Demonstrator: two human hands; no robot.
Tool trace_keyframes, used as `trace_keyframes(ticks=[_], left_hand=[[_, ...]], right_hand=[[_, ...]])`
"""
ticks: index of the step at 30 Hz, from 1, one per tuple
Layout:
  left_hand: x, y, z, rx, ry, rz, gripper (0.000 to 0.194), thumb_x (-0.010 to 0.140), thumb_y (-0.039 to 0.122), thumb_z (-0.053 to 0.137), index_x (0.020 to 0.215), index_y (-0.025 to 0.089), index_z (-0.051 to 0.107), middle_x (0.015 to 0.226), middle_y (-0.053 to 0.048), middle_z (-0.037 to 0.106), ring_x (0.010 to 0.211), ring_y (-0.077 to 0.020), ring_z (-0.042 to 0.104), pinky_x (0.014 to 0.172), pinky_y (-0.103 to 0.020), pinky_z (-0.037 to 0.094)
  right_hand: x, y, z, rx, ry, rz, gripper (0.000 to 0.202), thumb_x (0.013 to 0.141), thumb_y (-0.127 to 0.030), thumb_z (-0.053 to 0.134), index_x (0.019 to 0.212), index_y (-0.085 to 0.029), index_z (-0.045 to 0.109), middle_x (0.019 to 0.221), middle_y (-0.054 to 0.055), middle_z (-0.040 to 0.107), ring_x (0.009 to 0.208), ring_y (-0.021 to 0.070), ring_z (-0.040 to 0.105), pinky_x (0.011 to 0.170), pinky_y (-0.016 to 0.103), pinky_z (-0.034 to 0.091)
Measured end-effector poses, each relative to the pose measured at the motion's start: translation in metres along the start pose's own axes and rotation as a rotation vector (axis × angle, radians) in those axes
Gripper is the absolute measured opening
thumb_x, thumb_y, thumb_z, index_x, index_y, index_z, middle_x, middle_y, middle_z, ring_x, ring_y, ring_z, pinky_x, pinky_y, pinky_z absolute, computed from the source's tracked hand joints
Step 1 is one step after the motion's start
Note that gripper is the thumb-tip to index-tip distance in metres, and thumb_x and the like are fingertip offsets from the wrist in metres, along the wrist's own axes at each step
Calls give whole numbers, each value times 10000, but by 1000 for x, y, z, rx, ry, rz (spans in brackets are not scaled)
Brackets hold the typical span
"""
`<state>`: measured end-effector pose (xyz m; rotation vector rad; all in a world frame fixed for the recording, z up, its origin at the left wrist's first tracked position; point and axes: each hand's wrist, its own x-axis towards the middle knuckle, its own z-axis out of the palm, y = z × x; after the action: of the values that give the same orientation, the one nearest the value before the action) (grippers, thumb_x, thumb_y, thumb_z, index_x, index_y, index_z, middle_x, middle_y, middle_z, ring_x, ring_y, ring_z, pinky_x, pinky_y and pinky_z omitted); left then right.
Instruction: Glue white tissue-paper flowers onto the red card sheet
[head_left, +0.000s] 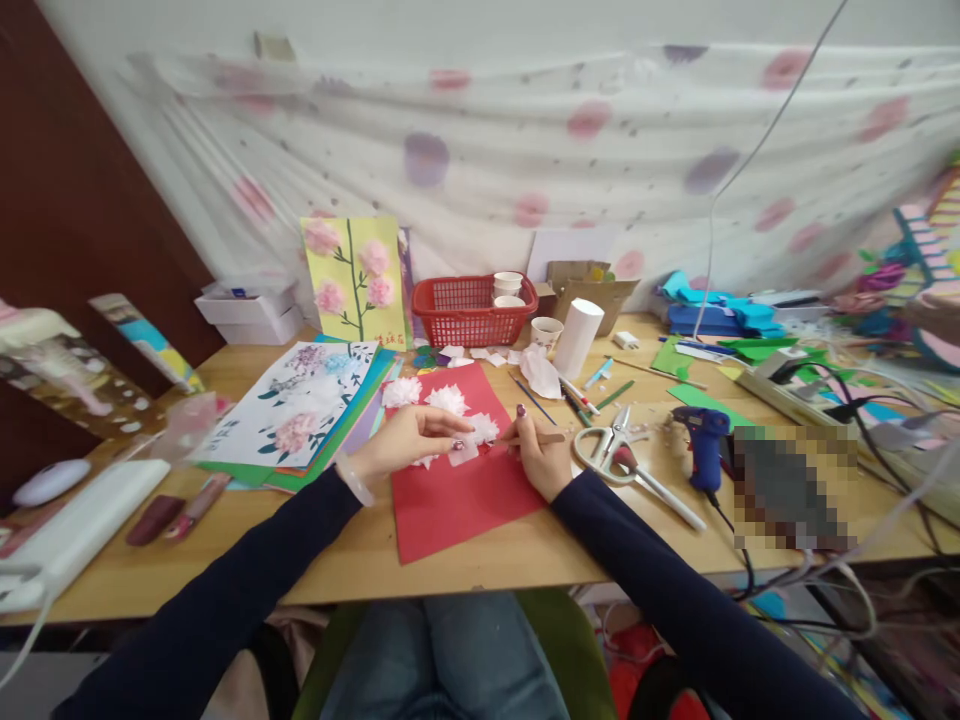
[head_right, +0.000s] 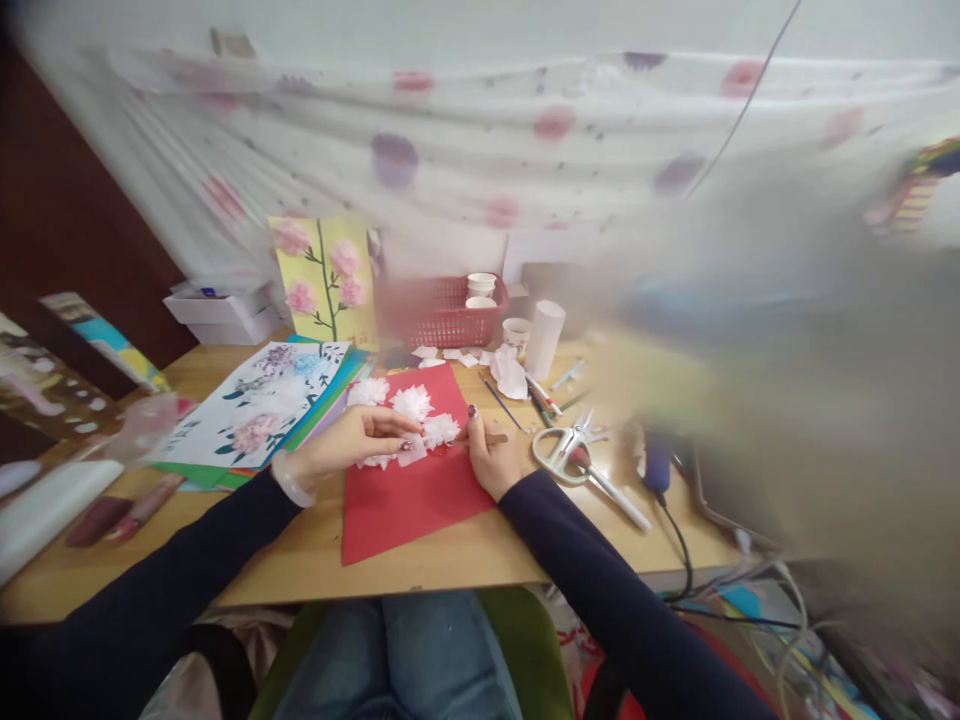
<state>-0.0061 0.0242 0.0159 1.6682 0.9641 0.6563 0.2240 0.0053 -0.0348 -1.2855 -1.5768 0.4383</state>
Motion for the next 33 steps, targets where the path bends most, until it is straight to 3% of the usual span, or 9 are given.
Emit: trace_keyframes(ticks=[5,10,17,21,26,30,33], left_hand=[[31,-4,23,186,52,140,277,739,125,672,1010,141,725,975,-95,760,879,-190,712,806,-309,558],[51,-14,35,284,80,152,280,705,76,652,969,146,714,876,-68,750,811,-187,698,757,-298,548],[56,-22,39,372,106,189,255,728,109,613,962,159,699,833,-50,743,742,-169,670,701,-281,520],[51,-17,33,402,77,229,268,738,183,632,997,159,696,937,-71,743,752,-173,650,700,-291,517],[36,-17,17,508,48,295,404,721,290,708,1114,198,679,1165,-98,690,1095,-273,613,977,-406,453],[27,-29,12,782,50,190,845,654,524,819,1388,222,532,1444,-168,524,1375,-407,382,1118,-588,248],[27,-36,12,834,7,155,944,669,593,805,1469,237,454,1527,-175,450,1442,-432,269,1144,-634,131]], right_hand=[[3,-1,-1,-38,57,17,706,992,-656,241,612,-227,654,508,38,642,473,167,607,524,281,460],[2,1,-2,-25,78,27,724,986,-676,242,612,-228,671,503,39,646,468,168,605,529,288,464],[-5,3,-5,48,63,42,746,992,-672,229,580,-224,662,470,27,617,428,151,578,533,281,483],[-4,-2,-4,27,-4,11,742,982,-690,235,584,-228,657,488,29,624,457,151,594,549,274,486],[-2,-1,-1,-12,-41,-2,696,990,-665,263,623,-228,659,515,34,646,488,162,619,567,281,494],[-2,0,1,-73,-112,-47,661,1018,-602,239,661,-229,652,528,37,659,494,163,631,552,274,493],[-2,-1,2,-139,-148,-96,619,1028,-555,252,684,-231,652,556,48,673,515,169,641,568,274,486]])
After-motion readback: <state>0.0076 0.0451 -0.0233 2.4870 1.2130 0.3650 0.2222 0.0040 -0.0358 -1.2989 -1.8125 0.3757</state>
